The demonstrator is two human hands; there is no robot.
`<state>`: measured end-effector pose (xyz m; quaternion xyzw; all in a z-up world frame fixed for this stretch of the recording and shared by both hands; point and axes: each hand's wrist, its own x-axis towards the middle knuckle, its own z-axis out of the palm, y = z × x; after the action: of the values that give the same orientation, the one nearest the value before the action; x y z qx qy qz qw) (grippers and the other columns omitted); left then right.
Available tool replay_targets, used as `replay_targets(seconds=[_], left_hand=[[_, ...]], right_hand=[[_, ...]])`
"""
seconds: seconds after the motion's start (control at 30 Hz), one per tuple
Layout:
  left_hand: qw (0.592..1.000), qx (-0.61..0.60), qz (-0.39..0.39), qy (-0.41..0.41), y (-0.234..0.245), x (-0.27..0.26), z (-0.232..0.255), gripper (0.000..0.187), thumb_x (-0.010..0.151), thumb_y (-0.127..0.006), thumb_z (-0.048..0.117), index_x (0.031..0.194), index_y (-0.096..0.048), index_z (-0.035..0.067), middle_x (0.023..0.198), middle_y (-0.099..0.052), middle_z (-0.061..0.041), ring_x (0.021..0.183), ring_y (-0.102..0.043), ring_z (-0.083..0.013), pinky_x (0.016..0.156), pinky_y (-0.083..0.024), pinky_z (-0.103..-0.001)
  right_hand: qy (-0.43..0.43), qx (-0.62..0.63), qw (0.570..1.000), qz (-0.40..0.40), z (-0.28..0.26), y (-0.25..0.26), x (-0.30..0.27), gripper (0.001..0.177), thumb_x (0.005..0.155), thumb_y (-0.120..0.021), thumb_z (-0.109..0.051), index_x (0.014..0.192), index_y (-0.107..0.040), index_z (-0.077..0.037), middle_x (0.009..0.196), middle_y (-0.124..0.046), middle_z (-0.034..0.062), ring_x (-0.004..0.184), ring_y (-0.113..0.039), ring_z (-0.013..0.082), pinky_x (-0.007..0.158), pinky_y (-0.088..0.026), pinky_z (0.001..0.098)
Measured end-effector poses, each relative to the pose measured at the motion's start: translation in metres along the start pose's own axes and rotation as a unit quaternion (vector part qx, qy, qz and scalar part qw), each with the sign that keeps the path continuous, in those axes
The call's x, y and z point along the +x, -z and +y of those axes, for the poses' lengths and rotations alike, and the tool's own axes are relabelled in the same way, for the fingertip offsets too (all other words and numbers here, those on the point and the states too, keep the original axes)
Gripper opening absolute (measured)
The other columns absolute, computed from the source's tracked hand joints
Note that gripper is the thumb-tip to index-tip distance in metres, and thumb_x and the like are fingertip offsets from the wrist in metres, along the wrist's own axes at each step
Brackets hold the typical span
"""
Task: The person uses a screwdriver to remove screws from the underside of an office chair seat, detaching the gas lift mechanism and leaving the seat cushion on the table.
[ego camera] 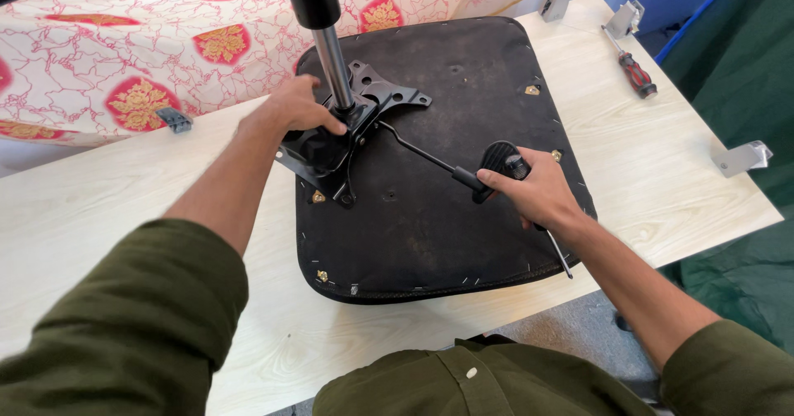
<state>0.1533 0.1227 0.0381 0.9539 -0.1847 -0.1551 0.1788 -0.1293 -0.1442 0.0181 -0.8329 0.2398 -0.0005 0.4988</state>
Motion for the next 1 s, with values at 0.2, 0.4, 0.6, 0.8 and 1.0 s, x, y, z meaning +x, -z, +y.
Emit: replay_targets(seconds=[0.2, 0.4, 0.6, 0.8, 1.0], left_hand=[[0.987, -0.048, -0.139, 0.072, 0.005, 0.006, -0.001, 0.101, 0.06, -0.086, 0.017, 0.154, -0.05, 0.021, 0.155, -0.052, -0.012, 0.14, -0.051, -0.0315, 0.114, -0.045, -0.047], [0.985, -0.032, -0.163, 0.043, 0.004, 0.014, -0.001, 0.1, 0.061, -0.087, 0.018, 0.153, -0.049, 0.013, 0.156, -0.053, -0.009, 0.142, -0.051, -0.0277, 0.115, -0.044, -0.044], [0.982, -0.028, -0.165, 0.086, 0.009, 0.006, 0.008, 0.103, 0.062, -0.086, 0.016, 0.156, -0.045, 0.016, 0.158, -0.049, -0.007, 0.145, -0.046, -0.0298, 0.116, -0.041, -0.051], [0.979, -0.035, -0.163, 0.118, 0.013, -0.002, 0.016, 0.107, 0.06, -0.085, 0.015, 0.158, -0.042, 0.02, 0.16, -0.045, -0.012, 0.145, -0.045, -0.0345, 0.114, -0.041, -0.057], [0.979, -0.027, -0.171, 0.105, 0.015, 0.002, 0.016, 0.112, 0.057, -0.086, 0.018, 0.159, -0.04, 0.021, 0.16, -0.042, -0.016, 0.146, -0.043, -0.0365, 0.114, -0.042, -0.053]], right_hand=[[0.028, -0.016, 0.999, 0.013, 0.006, -0.001, 0.001, 0.033, 0.083, -0.077, -0.033, 0.097, -0.072, -0.003, 0.06, -0.065, 0.0107, 0.035, -0.051, 0.0148, 0.032, -0.04, 0.0314], [0.139, -0.082, 0.983, 0.088, 0.016, -0.011, 0.002, 0.035, 0.08, -0.08, -0.035, 0.094, -0.076, -0.003, 0.068, -0.069, 0.0054, 0.054, -0.062, 0.0148, 0.051, -0.05, 0.0345], [-0.003, 0.0, 1.0, 0.026, 0.001, -0.001, 0.002, 0.028, 0.081, -0.079, -0.029, 0.091, -0.074, -0.004, 0.064, -0.067, 0.0068, 0.04, -0.05, 0.0147, 0.038, -0.039, 0.0322], [-0.05, -0.006, 0.999, 0.005, -0.008, 0.003, 0.007, 0.024, 0.081, -0.081, -0.025, 0.089, -0.075, -0.004, 0.057, -0.061, 0.0081, 0.034, -0.045, 0.0136, 0.031, -0.034, 0.0293], [0.088, -0.082, 0.992, 0.037, 0.01, -0.002, 0.009, 0.031, 0.076, -0.082, -0.03, 0.095, -0.078, -0.006, 0.062, -0.068, 0.0058, 0.051, -0.057, 0.0144, 0.052, -0.045, 0.0309]])
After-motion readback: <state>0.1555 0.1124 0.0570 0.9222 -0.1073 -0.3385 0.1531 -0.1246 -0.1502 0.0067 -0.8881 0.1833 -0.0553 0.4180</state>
